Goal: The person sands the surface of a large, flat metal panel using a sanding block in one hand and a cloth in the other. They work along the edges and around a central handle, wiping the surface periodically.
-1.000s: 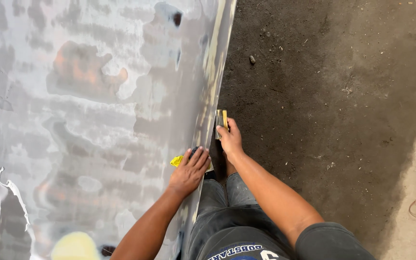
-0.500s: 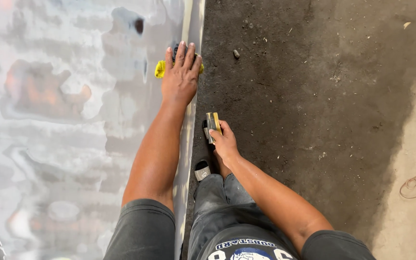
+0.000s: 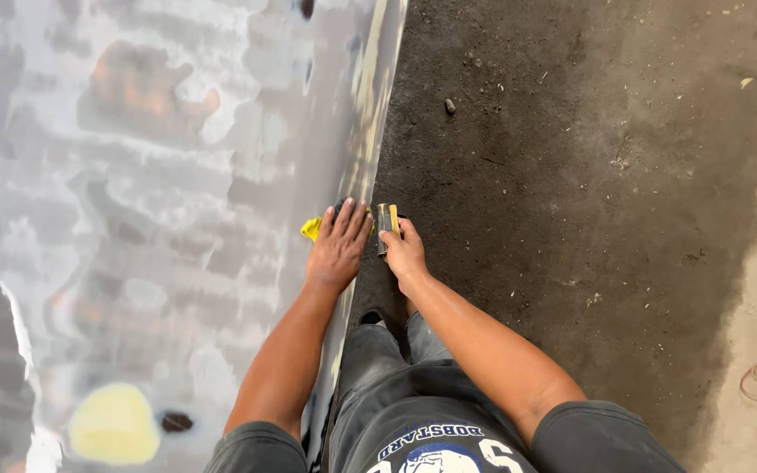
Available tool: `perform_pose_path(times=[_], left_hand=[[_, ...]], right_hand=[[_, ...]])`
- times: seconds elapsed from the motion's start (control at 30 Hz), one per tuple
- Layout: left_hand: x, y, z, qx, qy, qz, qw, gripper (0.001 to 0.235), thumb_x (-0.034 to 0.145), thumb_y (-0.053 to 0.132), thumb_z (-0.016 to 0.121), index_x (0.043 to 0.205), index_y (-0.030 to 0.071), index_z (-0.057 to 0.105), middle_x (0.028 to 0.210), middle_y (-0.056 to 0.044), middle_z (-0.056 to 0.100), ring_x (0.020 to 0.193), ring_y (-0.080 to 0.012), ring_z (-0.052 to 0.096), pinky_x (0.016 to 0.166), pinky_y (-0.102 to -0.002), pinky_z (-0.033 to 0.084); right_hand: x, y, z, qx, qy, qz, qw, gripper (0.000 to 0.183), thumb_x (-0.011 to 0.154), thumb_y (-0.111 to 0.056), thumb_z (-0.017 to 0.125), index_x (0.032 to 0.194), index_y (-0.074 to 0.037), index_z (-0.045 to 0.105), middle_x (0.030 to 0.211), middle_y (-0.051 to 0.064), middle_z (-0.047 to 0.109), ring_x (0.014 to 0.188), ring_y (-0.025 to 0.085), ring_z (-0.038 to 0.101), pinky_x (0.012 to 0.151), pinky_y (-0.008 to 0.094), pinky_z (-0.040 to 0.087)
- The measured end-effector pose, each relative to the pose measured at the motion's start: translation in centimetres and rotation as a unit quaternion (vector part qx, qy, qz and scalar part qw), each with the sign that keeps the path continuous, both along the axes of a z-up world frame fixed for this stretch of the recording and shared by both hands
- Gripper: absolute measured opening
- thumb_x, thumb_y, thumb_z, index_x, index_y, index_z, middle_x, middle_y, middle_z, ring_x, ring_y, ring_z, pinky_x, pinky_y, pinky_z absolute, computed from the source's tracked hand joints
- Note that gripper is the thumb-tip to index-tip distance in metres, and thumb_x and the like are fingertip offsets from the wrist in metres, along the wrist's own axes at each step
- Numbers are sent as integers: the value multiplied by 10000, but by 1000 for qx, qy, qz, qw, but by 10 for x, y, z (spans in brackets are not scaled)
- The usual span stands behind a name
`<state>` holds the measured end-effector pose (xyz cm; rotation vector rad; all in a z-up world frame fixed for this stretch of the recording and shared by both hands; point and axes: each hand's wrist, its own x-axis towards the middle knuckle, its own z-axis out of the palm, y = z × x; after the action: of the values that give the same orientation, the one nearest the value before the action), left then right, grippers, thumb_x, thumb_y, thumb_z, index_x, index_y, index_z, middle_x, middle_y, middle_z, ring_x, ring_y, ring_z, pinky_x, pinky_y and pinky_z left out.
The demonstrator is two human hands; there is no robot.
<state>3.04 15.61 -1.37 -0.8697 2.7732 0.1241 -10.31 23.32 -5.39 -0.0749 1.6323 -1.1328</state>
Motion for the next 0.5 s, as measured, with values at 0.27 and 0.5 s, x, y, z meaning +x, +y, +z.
perform_pose_path(times=[0.27,0.5], left_hand=[[107,129,11,-8,23,11,1000,573,955,203,480,1521,119,454,1636,-71,354,1534,-281,264,1235,-514,190],[177,210,26,-24,23,12,999,555,959,205,473,1507,118,472,1614,-68,379,1522,-284,285,1236,-521,208]], right_hand=[[73,106,18,-11,-11,18,1000,256,940,-149,620,1194,-143,646,917,-15,660,746,95,601,591,289,486],[106,164,47,-39,17,39,998,264,947,-152,621,1209,-127,648,935,-5,655,777,104,605,611,289,505]])
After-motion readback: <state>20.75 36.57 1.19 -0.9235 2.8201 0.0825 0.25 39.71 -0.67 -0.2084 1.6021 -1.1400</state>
